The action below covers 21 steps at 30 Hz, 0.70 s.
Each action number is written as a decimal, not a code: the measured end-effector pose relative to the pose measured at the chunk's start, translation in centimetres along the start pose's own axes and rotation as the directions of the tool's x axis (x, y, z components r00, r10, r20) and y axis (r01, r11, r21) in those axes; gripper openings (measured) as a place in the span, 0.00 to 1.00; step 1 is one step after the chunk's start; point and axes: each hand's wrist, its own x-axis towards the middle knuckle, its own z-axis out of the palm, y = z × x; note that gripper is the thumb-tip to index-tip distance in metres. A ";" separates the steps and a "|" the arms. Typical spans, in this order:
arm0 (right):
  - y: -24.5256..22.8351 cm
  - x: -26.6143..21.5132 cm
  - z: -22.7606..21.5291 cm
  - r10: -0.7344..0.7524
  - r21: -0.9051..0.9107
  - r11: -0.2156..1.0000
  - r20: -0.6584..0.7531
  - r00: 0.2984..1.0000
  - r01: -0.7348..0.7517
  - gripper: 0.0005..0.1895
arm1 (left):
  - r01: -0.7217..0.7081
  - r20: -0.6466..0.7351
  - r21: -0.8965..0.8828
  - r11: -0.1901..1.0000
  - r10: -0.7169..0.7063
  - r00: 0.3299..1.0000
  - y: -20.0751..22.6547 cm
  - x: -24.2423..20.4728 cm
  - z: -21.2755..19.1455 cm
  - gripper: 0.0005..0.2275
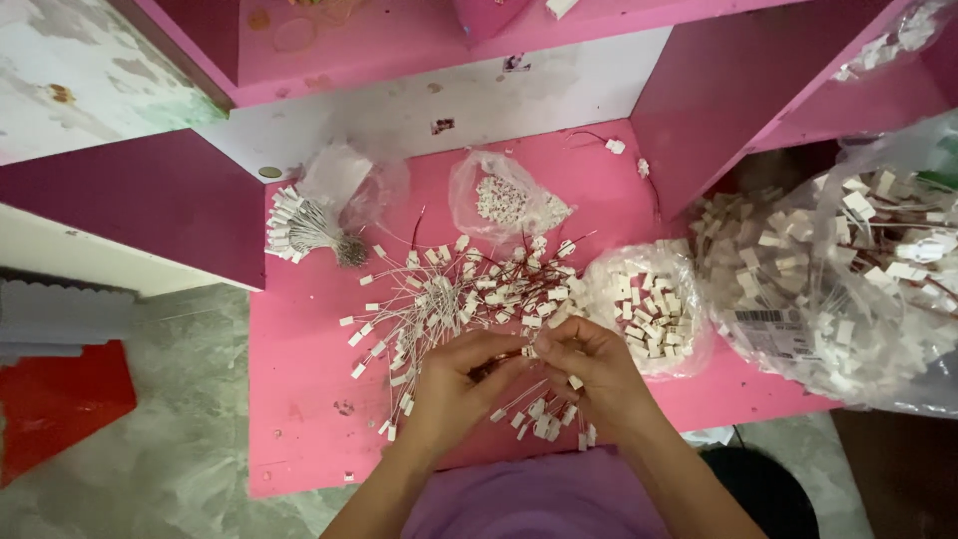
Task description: Manually attach plastic connector housings to wire bundles at a workstation.
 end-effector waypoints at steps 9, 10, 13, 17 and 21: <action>0.8 -0.4 0.6 0.029 0.066 0.997 -0.011 1.000 -0.028 0.06 | -0.025 -0.046 0.015 1.000 0.025 0.999 -1.0 -0.9 -0.1 0.09; 0.6 -0.4 0.9 0.025 0.067 0.997 -0.013 1.000 -0.024 0.06 | -0.028 -0.044 0.015 0.999 0.029 0.999 -1.4 -0.8 0.0 0.09; 0.7 -0.4 1.1 0.069 0.103 0.992 0.007 0.998 -0.069 0.06 | -0.063 -0.056 -0.103 0.993 0.057 0.997 -1.9 -1.0 -0.1 0.09; 1.7 0.1 0.5 0.019 0.131 0.991 0.044 0.999 -0.025 0.05 | -0.061 -0.054 -0.023 0.998 0.060 0.997 -0.7 -0.9 -0.5 0.09; 1.5 0.3 1.4 0.033 0.176 0.984 0.016 0.999 -0.035 0.06 | -0.036 -0.045 0.046 0.998 0.038 0.998 -0.4 -0.6 -1.0 0.09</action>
